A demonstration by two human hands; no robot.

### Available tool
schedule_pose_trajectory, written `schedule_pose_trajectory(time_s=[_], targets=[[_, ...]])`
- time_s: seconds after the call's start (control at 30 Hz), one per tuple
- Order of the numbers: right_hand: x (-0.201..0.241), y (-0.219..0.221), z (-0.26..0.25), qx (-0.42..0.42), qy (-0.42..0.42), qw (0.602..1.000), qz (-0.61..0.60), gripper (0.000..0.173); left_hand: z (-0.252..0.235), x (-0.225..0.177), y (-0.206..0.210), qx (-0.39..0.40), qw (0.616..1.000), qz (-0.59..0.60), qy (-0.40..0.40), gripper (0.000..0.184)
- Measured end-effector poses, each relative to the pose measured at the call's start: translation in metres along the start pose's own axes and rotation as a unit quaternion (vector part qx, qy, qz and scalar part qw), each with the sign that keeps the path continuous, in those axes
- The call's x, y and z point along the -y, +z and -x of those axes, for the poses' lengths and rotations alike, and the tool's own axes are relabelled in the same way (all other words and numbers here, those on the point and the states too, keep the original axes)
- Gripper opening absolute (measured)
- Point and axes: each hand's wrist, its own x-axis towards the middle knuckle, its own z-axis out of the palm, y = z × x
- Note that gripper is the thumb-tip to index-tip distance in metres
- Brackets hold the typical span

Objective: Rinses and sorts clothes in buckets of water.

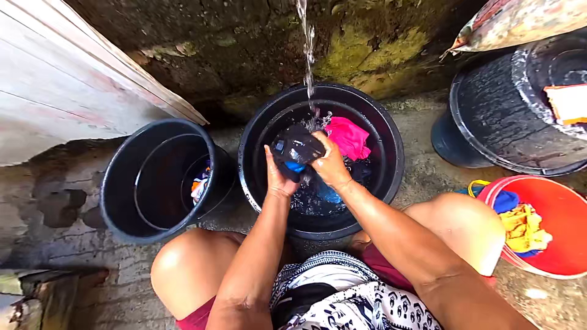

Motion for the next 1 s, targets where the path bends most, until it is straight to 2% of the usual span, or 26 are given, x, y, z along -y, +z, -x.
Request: schedule_pose_trajectory(time_s=[0.03,0.1,0.17,0.2,0.23,0.3,0.33,0.37,0.4,0.43,0.5,0.53,0.57,0.63,0.73,0.8,0.87,0.9,0.93,1.0], targets=[[-0.003,0.000,0.001,0.027,-0.003,0.999,0.035,0.037,0.001,0.004,0.001,0.006,0.999,0.038,-0.008,0.082],[-0.014,-0.011,0.002,0.081,0.007,0.986,0.149,0.044,-0.005,0.000,-0.004,0.043,0.995,0.085,0.033,0.084],[-0.019,-0.032,-0.001,0.143,0.074,0.973,0.167,0.071,-0.013,-0.015,-0.007,0.066,0.992,0.055,0.094,0.067],[-0.017,-0.041,-0.001,0.179,0.136,0.970,0.098,0.090,-0.017,-0.024,-0.004,0.060,0.990,0.015,0.129,0.053],[-0.017,-0.046,0.002,0.203,0.204,0.957,-0.026,0.097,-0.019,-0.033,0.000,0.060,0.983,-0.039,0.167,0.042],[-0.021,-0.038,0.011,0.176,0.301,0.882,-0.317,0.086,-0.017,-0.044,0.015,0.060,0.956,-0.162,0.238,0.031],[-0.021,-0.029,0.011,0.136,0.334,0.843,-0.400,0.084,-0.014,-0.045,0.025,0.064,0.939,-0.216,0.259,0.025],[-0.017,-0.020,0.007,0.073,0.359,0.825,-0.431,0.081,-0.010,-0.043,0.032,0.077,0.925,-0.255,0.270,0.022],[-0.014,-0.013,0.001,0.001,0.366,0.826,-0.428,0.074,-0.007,-0.037,0.039,0.075,0.922,-0.268,0.269,0.020],[-0.013,-0.009,-0.005,-0.066,0.338,0.842,-0.415,0.059,-0.003,-0.029,0.044,0.051,0.932,-0.255,0.254,0.020],[-0.009,-0.008,-0.018,-0.161,0.228,0.907,-0.314,0.014,0.000,-0.016,0.057,-0.059,0.964,-0.190,0.174,0.030],[-0.006,-0.012,-0.024,-0.169,0.164,0.941,-0.244,0.007,-0.003,-0.010,0.061,-0.100,0.976,-0.153,0.121,0.036],[-0.003,-0.015,-0.028,-0.155,0.100,0.969,-0.165,0.010,-0.006,-0.005,0.063,-0.123,0.982,-0.120,0.074,0.039],[0.004,-0.019,-0.030,-0.088,-0.009,0.996,-0.021,0.008,-0.009,0.006,0.063,-0.107,0.992,-0.070,0.000,0.036],[0.013,-0.016,-0.028,0.009,-0.107,0.990,0.089,0.012,-0.003,0.005,0.058,-0.010,0.989,-0.025,-0.147,0.048],[0.017,-0.014,-0.026,0.070,-0.146,0.982,0.100,0.015,0.000,-0.012,0.055,0.051,0.963,-0.120,-0.236,0.054],[0.021,-0.014,-0.026,0.139,-0.148,0.977,0.067,0.014,0.000,-0.040,0.054,0.082,0.920,-0.312,-0.224,0.040],[0.020,-0.015,-0.028,0.165,-0.118,0.979,0.020,0.014,0.002,-0.059,0.059,0.048,0.893,-0.408,-0.185,0.031],[0.014,-0.019,-0.030,0.188,-0.063,0.979,-0.045,0.022,0.005,-0.081,0.064,0.014,0.876,-0.462,-0.138,0.028],[-0.010,-0.025,-0.033,0.219,0.096,0.961,-0.137,0.057,0.016,-0.134,0.071,-0.055,0.852,-0.520,-0.012,0.023]])
